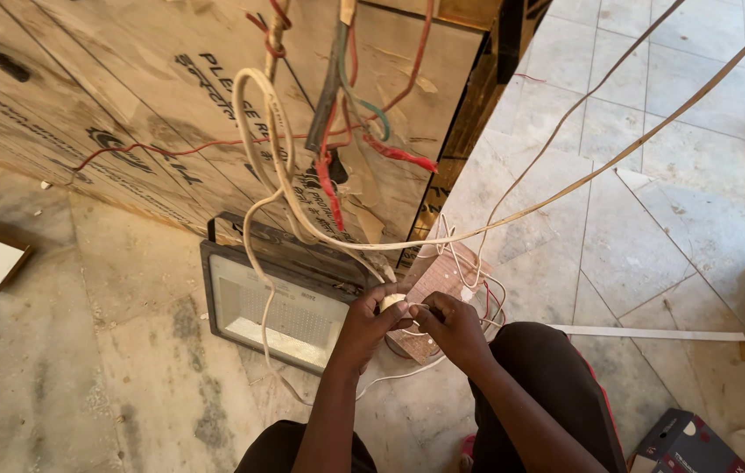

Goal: The person connects electrical wires to a light fixture and a junction box. They strip wire ends, twist them together, and secure the connections with a white connector.

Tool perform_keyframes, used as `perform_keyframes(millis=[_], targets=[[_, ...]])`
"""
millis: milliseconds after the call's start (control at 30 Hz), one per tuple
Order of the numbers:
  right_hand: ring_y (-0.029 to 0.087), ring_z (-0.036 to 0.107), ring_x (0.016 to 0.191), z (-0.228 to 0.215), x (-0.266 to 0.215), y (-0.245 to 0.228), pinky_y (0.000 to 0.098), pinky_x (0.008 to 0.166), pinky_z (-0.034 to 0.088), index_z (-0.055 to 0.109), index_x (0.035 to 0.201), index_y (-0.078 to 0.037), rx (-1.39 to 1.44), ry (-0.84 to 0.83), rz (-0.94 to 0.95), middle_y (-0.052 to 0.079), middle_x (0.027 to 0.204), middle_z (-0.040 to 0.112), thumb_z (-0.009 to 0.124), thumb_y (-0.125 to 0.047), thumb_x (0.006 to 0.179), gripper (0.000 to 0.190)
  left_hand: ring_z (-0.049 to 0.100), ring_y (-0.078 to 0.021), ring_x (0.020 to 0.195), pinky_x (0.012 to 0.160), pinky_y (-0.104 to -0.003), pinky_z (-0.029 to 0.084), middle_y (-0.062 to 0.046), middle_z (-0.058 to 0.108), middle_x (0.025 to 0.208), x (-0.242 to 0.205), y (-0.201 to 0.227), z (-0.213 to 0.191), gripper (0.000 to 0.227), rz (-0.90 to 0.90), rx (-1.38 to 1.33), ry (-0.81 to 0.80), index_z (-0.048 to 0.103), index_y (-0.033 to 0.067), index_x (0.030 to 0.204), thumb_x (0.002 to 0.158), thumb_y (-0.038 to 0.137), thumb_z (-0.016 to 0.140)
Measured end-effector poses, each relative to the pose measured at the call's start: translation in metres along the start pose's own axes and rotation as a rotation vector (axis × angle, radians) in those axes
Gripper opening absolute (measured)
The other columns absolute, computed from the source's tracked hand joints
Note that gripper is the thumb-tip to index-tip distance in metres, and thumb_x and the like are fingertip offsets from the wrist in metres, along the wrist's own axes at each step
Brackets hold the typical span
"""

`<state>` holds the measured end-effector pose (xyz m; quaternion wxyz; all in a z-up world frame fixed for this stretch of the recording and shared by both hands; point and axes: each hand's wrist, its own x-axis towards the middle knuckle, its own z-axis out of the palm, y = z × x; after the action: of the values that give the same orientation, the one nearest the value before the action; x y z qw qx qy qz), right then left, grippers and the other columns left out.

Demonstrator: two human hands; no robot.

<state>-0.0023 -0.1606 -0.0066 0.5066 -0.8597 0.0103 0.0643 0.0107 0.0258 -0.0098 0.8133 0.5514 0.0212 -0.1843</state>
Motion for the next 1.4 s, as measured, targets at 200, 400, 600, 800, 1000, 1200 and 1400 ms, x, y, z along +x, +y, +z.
perform_keyframes(millis=[200, 400, 600, 800, 1000, 1200, 1400], targets=[[0.007, 0.062, 0.066, 0.005, 0.014, 0.031, 0.025, 0.06, 0.051, 0.073, 0.094, 0.001, 0.365, -0.002, 0.101, 0.003, 0.073, 0.069, 0.073, -0.025, 0.095, 0.026, 0.072, -0.0168, 0.086, 0.07, -0.029, 0.058, -0.011, 0.071, 0.11, 0.009, -0.008, -0.001, 0.038, -0.06, -0.068, -0.036, 0.053, 0.0033, 0.127, 0.096, 0.02, 0.068], [0.011, 0.067, 0.066, 0.009, 0.02, 0.049, 0.0267, 0.06, 0.053, 0.073, 0.102, -0.001, 0.457, -0.027, 0.259, 0.005, 0.076, 0.073, 0.074, -0.022, 0.091, 0.023, 0.072, -0.0157, 0.083, 0.073, -0.029, 0.06, -0.011, 0.072, 0.102, 0.028, -0.034, -0.007, 0.032, -0.097, -0.147, -0.072, 0.064, 0.0034, 0.129, 0.103, 0.022, 0.059], [0.013, 0.067, 0.071, 0.0, 0.031, 0.071, 0.0284, 0.063, 0.056, 0.06, 0.087, -0.006, 0.87, -0.216, 0.361, 0.003, 0.081, 0.07, 0.079, -0.026, 0.088, 0.027, 0.07, -0.0144, 0.078, 0.067, -0.029, 0.057, -0.004, 0.072, 0.102, 0.039, -0.047, 0.001, 0.025, -0.073, -0.121, -0.048, 0.06, 0.0067, 0.12, 0.104, 0.024, 0.055], [0.013, 0.06, 0.069, 0.012, 0.039, 0.095, 0.0285, 0.061, 0.051, 0.059, 0.089, -0.003, 0.593, -0.21, 0.103, 0.006, 0.081, 0.065, 0.086, -0.023, 0.09, 0.033, 0.07, -0.012, 0.081, 0.07, -0.028, 0.06, -0.006, 0.071, 0.101, 0.043, -0.071, 0.01, 0.029, -0.082, 0.069, 0.015, 0.06, 0.0043, 0.121, 0.102, 0.026, 0.058], [0.012, 0.069, 0.081, 0.011, 0.045, 0.082, 0.028, 0.07, 0.055, 0.068, 0.117, -0.004, 0.665, -0.235, 0.3, 0.002, 0.093, 0.073, 0.07, -0.02, 0.093, 0.029, 0.065, -0.0163, 0.074, 0.065, -0.031, 0.056, -0.012, 0.067, 0.102, 0.049, -0.088, 0.019, 0.035, 0.115, 0.052, 0.495, 0.054, 0.0049, 0.124, 0.101, 0.03, 0.057], [0.014, 0.07, 0.083, 0.02, 0.039, 0.066, 0.0287, 0.07, 0.053, 0.068, 0.122, -0.003, 0.451, -0.192, 0.296, 0.002, 0.099, 0.074, 0.068, -0.024, 0.094, 0.034, 0.067, -0.0258, 0.11, 0.09, -0.037, 0.054, -0.018, 0.066, 0.131, 0.039, -0.074, 0.014, 0.055, 0.25, 0.361, 0.632, 0.05, 0.0047, 0.148, 0.099, 0.028, 0.058], [0.013, 0.07, 0.082, 0.025, 0.034, 0.07, 0.0282, 0.069, 0.053, 0.068, 0.12, -0.003, 0.469, -0.219, 0.285, 0.003, 0.096, 0.071, 0.068, -0.024, 0.096, 0.032, 0.066, -0.0307, 0.119, 0.098, -0.04, 0.051, -0.02, 0.063, 0.137, 0.035, -0.07, 0.02, 0.06, 0.241, 0.422, 0.627, 0.048, 0.0058, 0.148, 0.093, 0.027, 0.06]])
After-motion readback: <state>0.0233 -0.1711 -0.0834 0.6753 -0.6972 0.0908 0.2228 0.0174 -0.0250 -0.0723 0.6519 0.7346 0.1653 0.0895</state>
